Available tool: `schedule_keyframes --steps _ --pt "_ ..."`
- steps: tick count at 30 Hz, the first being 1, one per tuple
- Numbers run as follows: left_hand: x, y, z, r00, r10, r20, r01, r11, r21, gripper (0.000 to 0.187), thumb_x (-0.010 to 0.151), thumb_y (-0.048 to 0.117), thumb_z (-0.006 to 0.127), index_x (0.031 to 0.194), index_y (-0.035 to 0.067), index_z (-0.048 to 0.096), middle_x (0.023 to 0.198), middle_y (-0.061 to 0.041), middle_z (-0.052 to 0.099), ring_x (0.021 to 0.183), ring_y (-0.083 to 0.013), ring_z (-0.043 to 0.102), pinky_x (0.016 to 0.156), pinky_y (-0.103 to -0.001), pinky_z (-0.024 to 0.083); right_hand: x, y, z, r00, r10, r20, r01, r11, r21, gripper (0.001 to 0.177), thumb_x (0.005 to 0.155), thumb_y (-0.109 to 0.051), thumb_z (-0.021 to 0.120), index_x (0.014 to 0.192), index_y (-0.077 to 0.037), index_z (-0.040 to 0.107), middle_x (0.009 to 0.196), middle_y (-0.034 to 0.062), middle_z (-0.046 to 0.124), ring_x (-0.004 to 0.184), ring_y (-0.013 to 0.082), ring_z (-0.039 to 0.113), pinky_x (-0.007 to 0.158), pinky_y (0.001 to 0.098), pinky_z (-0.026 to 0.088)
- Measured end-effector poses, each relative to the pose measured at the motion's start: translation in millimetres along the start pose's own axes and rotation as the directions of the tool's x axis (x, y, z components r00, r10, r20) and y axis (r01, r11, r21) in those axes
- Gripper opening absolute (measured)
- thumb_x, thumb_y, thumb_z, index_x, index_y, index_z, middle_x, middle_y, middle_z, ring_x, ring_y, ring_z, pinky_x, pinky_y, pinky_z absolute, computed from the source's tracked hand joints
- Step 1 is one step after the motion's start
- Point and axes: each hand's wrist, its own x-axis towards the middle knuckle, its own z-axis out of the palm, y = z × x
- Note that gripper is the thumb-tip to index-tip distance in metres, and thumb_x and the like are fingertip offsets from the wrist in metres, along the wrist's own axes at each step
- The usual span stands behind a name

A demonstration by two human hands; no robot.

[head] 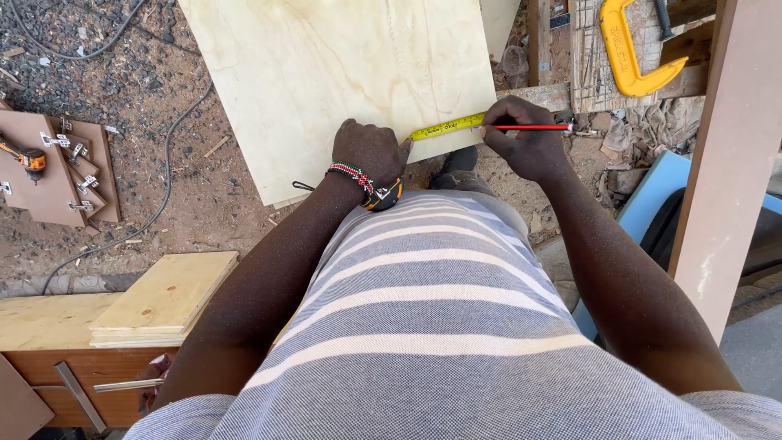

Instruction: Measuring and marking dimensions on plywood panels using a tape measure, wooden ruler, and pencil.

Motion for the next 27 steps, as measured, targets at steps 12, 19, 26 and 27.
schedule_keyframes --steps 12,19,26,27 --pt "-68 -16 -88 0.942 0.069 0.329 0.074 0.911 -0.405 0.071 0.119 0.066 0.053 0.111 0.007 0.092 0.118 -0.029 0.088 0.128 -0.0547 0.080 0.114 -0.064 0.057 -31 -74 -1 0.989 -0.132 0.073 0.151 0.900 -0.408 0.095 0.098 -0.039 0.104 0.161 0.010 0.053 0.174 0.0452 0.053 0.155 0.0702 0.053 0.127 0.0827 0.041" --pt "-96 -44 -54 0.903 0.038 0.428 0.234 0.792 -0.564 0.072 0.121 0.063 0.050 0.114 0.004 0.090 0.121 -0.030 0.089 0.130 -0.0549 0.079 0.116 -0.062 0.058 -3 -53 11 0.998 -0.004 0.067 0.026 0.940 -0.339 0.088 0.103 -0.025 0.100 0.172 0.001 0.050 0.172 0.0451 0.051 0.150 0.0760 0.052 0.122 0.0880 0.047" --pt "-77 -61 -27 0.983 -0.049 0.178 0.136 0.845 -0.518 0.072 0.125 0.068 0.049 0.096 0.009 0.081 0.123 -0.023 0.085 0.126 -0.0519 0.078 0.108 -0.061 0.059 24 -43 16 1.000 -0.029 -0.004 0.026 0.943 -0.331 0.074 0.110 -0.033 0.103 0.162 -0.008 0.056 0.156 0.0348 0.055 0.140 0.0710 0.063 0.109 0.0792 0.061" --pt "-73 -62 -27 0.987 -0.038 0.157 0.112 0.860 -0.498 0.074 0.126 0.067 0.048 0.093 0.009 0.080 0.121 -0.023 0.085 0.123 -0.0513 0.079 0.107 -0.061 0.059 27 -49 17 1.000 -0.021 -0.002 0.019 0.947 -0.319 0.071 0.113 -0.030 0.101 0.161 -0.006 0.055 0.153 0.0364 0.054 0.138 0.0731 0.062 0.108 0.0809 0.061"
